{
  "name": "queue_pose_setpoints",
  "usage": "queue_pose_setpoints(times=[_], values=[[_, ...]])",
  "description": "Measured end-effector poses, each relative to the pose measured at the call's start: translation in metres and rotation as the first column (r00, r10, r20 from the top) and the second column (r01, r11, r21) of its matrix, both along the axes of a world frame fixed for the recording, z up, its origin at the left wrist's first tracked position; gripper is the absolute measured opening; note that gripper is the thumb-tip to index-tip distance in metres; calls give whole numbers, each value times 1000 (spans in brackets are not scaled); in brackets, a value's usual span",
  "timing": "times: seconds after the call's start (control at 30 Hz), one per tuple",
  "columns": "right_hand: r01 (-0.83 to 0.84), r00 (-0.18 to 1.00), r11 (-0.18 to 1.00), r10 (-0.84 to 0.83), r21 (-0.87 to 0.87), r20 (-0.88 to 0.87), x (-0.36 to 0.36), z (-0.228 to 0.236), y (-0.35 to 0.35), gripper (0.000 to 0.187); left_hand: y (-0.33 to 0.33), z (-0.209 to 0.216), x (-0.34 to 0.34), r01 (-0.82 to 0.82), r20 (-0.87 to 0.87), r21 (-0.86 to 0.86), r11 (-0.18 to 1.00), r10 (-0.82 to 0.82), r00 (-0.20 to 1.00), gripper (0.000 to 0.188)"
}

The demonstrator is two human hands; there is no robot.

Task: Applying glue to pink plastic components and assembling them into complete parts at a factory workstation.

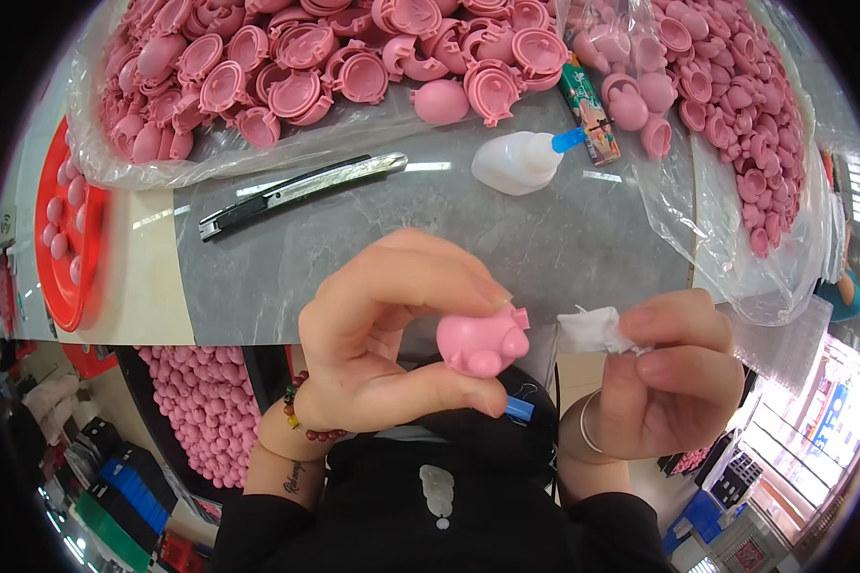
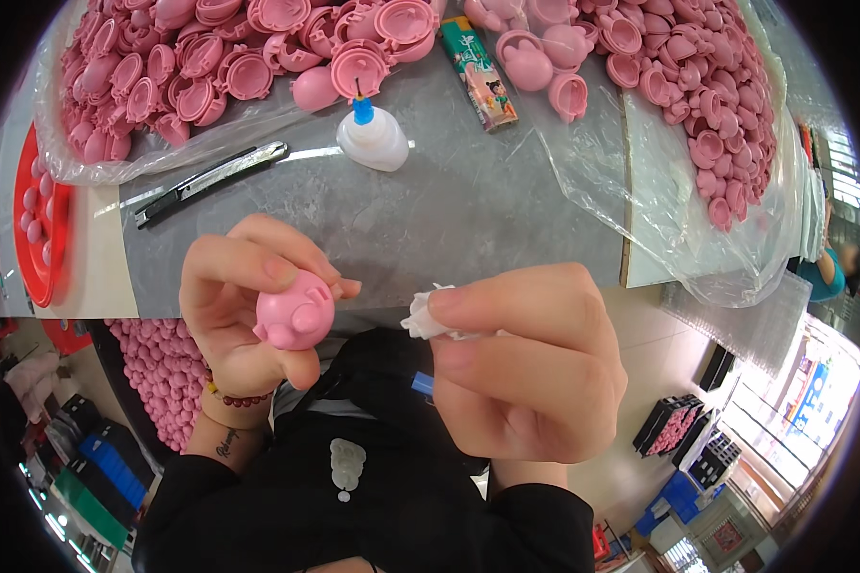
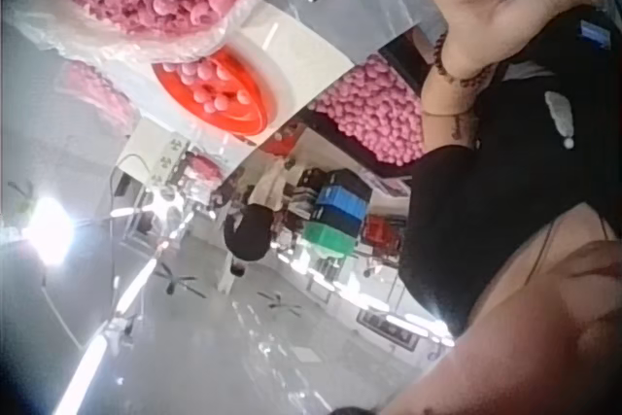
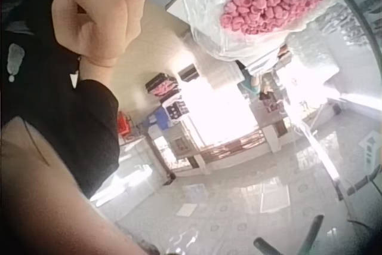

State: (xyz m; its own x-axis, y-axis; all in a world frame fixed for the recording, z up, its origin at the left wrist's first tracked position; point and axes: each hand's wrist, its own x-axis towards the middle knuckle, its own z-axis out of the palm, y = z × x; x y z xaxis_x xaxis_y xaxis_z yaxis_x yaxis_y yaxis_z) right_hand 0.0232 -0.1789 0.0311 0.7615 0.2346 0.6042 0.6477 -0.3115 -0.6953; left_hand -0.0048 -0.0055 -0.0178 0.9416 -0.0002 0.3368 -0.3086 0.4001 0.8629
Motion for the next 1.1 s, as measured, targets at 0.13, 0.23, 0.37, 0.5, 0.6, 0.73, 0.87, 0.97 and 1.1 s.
queue_pose_setpoints(times=[0.13, 0.23, 0.37, 0.5, 0.6, 0.73, 0.87, 0.97, 1.1], values=[[13, 1000, 1000, -13, 10, 8, -1, 0, -3, 22, 5, 2, 1, -71, 103, 371, 926, 35, 994, 53], [21, 999, 999, -22, 32, 24, -2, 0, -6, 19, -5, 10, -3, -240, 21, 381, 893, 251, 968, 50], [48, 997, 993, -55, 107, 62, -2, 0, -9, 15, 2, 40, -11, -299, 144, 707, 641, 282, 948, 47], [140, 988, 984, -146, 110, 56, -1, -4, -17, 15, 16, 49, -4, -331, 293, 901, 281, 168, 941, 41], [124, 988, 980, -136, 153, 71, -2, -3, -20, 15, 25, 63, -4, -336, 346, 937, -95, 119, 931, 32], [143, 984, 971, -161, 189, 82, -4, -4, -22, 16, 37, 75, 0, -630, 692, 722, -285, 306, 654, 33], [119, 988, 982, -131, 145, 83, -2, -4, -25, 16, 43, 61, 0, -222, 242, 968, -115, 202, 949, 35], [132, 986, 971, -150, 198, 76, -5, -4, -21, 16, 53, 68, -6, -424, 496, 859, -288, 260, 828, 40], [138, 984, 977, -153, 161, 85, -4, -4, -22, 16, 60, 62, -3, -406, 450, 890, -209, 250, 858, 38]])
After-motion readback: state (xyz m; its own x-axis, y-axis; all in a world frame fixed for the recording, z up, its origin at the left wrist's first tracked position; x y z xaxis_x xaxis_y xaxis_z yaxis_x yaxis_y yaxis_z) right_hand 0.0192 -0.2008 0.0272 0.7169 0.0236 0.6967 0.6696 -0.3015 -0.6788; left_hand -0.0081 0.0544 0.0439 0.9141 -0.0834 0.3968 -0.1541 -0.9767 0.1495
